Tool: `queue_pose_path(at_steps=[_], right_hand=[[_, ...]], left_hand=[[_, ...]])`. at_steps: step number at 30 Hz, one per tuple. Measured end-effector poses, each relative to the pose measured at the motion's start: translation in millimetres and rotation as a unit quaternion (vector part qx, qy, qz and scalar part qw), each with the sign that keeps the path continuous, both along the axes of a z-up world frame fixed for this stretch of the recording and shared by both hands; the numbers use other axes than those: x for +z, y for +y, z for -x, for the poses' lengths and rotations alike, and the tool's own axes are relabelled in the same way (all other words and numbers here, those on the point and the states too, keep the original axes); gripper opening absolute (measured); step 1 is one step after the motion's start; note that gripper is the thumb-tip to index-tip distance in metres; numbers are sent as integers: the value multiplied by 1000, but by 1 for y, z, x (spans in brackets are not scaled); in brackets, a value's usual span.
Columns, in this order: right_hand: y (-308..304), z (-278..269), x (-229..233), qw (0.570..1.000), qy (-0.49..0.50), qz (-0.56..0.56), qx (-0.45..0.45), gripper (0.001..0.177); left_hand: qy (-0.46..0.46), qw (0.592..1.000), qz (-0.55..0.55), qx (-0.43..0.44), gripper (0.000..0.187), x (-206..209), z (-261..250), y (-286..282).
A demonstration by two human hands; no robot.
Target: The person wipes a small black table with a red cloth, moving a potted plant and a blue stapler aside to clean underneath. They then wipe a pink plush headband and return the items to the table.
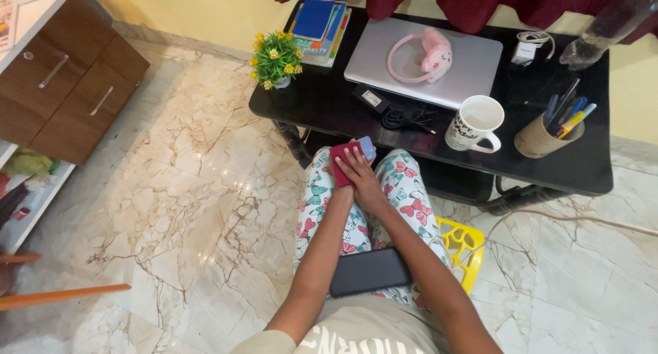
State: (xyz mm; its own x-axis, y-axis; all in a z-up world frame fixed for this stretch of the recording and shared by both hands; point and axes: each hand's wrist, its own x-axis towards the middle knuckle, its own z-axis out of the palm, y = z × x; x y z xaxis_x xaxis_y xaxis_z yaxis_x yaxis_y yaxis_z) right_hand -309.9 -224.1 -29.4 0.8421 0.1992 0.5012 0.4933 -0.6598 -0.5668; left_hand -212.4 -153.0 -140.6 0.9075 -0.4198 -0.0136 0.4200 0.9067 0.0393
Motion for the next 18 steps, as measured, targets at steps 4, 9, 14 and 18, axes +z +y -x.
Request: queue_pose_path(at_steps=[4, 9, 14, 18], right_hand=[[-7, -8, -6, 998, 30, -18, -51, 82], [-14, -10, -12, 989, 68, -49, -124, 93], [-15, -19, -13, 972, 84, -147, -160, 92], [-16, -15, -12, 977, 60, -139, -150, 92]], left_hand=[[45, 979, -178, 83, 52, 5, 3, 7], [136, 960, -237, 53, 58, 26, 11, 6], [97, 977, -182, 44, 62, 44, 15, 10], [102, 977, -180, 40, 59, 38, 18, 11]])
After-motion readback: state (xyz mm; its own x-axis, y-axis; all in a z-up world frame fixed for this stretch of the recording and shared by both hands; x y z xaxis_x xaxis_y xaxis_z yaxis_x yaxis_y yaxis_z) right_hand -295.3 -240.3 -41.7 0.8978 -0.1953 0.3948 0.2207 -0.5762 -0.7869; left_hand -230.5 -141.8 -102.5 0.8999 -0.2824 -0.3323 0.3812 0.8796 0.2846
